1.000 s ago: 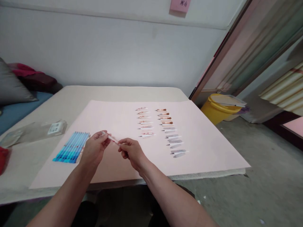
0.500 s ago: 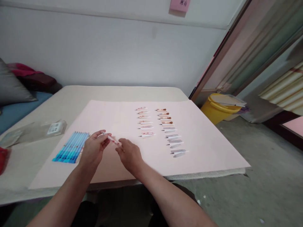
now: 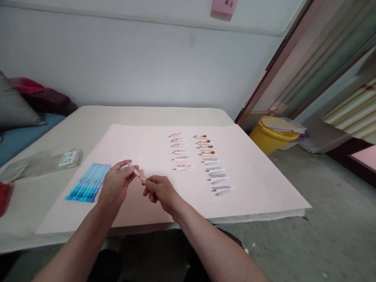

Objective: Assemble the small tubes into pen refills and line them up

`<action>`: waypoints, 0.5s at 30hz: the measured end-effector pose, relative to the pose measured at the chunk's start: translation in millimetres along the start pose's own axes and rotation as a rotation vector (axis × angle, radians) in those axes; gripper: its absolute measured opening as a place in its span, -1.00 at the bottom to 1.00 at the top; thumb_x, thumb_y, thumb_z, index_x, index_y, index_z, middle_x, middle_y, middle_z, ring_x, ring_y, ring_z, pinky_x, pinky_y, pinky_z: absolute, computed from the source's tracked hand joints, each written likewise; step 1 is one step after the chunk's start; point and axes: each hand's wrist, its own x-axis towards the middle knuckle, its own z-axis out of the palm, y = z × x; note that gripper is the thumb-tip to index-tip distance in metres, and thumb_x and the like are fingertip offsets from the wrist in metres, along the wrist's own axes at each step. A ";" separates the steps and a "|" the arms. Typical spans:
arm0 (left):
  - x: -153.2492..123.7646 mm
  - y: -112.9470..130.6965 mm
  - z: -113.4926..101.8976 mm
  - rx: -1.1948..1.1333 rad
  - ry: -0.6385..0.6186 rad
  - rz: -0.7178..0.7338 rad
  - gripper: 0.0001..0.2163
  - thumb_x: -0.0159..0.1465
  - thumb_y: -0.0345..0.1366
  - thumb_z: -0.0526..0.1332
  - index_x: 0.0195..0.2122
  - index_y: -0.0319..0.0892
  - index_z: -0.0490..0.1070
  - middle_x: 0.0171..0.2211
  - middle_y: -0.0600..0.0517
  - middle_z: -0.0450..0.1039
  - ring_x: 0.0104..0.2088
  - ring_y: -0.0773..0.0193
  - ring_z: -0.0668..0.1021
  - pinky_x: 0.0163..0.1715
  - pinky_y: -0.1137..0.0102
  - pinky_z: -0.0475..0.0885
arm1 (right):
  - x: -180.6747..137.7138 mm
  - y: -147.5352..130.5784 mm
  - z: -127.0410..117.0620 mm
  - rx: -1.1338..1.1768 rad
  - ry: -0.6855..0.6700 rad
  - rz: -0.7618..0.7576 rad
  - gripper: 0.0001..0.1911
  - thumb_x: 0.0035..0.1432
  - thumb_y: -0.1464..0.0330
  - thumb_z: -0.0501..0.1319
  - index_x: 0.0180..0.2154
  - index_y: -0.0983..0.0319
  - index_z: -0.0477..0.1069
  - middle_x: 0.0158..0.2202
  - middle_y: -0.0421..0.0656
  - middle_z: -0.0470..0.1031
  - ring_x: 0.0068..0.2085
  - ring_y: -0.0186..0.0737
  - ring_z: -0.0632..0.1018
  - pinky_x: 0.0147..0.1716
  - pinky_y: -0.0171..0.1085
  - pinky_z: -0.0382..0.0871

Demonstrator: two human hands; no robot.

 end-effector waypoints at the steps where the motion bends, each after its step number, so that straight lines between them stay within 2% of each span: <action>1: -0.4 0.5 0.3 0.001 0.001 -0.004 -0.64 -0.02 -0.34 0.32 -0.17 -0.26 0.34 -0.40 -0.08 0.49 -0.36 0.25 0.51 -0.27 0.31 0.39 | 0.2 0.4 -1.4 0.059 -0.033 0.031 -0.76 0.06 0.22 0.22 -0.36 0.30 0.41 -0.58 -0.23 0.42 -0.70 -0.51 0.24 -0.69 -0.40 -0.04; 6: -1.7 1.5 1.4 0.000 0.006 -0.015 -0.66 0.00 -0.35 0.31 -0.17 -0.25 0.34 -0.40 -0.09 0.50 -0.34 0.25 0.52 -0.26 0.32 0.38 | 2.6 2.0 -7.4 0.224 -0.136 0.135 -0.73 0.06 0.22 0.24 -0.31 0.32 0.41 -0.56 -0.21 0.44 -0.70 -0.51 0.26 -0.68 -0.40 -0.02; 15: -2.8 2.9 2.3 -0.026 -0.017 -0.042 -0.67 0.00 -0.34 0.32 -0.20 -0.26 0.35 -0.37 -0.09 0.49 -0.28 0.23 0.52 -0.25 0.33 0.38 | 1.7 1.1 -3.7 0.151 -0.078 0.097 -0.74 0.06 0.22 0.23 -0.32 0.31 0.41 -0.57 -0.22 0.42 -0.70 -0.52 0.25 -0.70 -0.41 -0.03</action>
